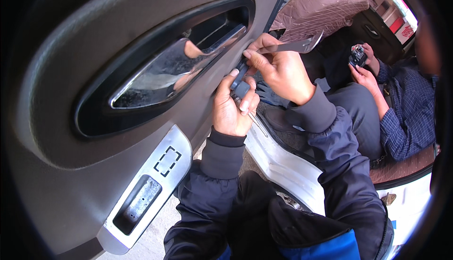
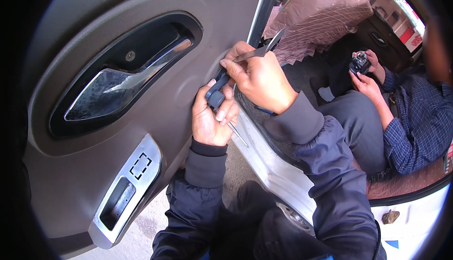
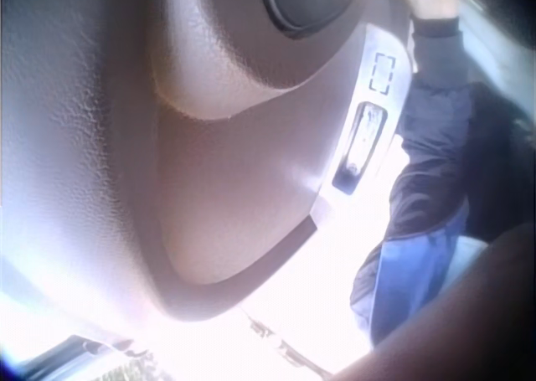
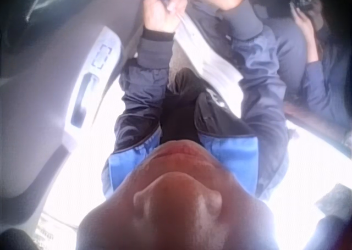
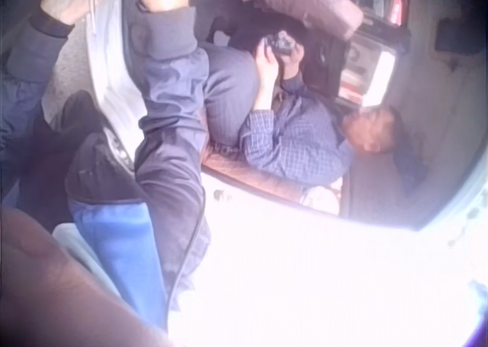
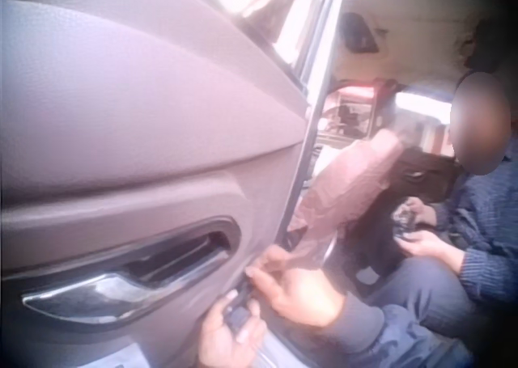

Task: The person uses a screwdriver and a thin metal tool to pry and adjust the car door lock mechanism. They repeatedly insert the tool into the lock area, manipulate it, and then use the screwdriver to remove a small cover, revealing the internal components.

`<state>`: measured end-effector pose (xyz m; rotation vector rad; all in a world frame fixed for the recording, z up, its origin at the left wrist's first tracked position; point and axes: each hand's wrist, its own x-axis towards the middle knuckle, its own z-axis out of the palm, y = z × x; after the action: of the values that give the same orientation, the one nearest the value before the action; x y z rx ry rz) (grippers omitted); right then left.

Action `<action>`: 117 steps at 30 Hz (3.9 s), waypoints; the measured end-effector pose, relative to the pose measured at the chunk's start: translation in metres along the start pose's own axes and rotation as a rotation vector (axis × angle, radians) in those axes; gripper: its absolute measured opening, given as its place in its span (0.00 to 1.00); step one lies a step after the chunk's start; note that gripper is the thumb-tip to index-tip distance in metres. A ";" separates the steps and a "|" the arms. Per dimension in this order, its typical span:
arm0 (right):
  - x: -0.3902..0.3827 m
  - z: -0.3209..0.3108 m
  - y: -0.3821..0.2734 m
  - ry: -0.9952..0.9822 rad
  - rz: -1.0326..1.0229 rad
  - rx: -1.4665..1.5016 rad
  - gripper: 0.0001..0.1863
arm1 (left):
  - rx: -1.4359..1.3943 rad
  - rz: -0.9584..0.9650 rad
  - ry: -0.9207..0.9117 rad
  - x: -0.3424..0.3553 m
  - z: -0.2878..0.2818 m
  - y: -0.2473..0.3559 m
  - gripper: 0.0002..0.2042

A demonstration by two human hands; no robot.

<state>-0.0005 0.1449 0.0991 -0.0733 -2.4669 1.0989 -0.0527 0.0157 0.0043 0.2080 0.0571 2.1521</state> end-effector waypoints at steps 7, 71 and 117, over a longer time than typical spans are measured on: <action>0.002 0.003 0.006 0.084 0.062 0.155 0.11 | 0.001 0.019 0.023 0.000 -0.004 0.000 0.16; -0.004 0.003 0.028 0.185 0.110 0.441 0.10 | -0.098 -0.059 -0.107 -0.003 -0.017 -0.001 0.18; -0.018 0.046 0.020 0.555 0.088 0.336 0.11 | -0.252 -0.012 -0.168 0.001 -0.042 -0.006 0.23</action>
<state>-0.0052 0.1227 0.0508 -0.3383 -1.7851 1.3060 -0.0559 0.0212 -0.0377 0.2392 -0.3069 2.0983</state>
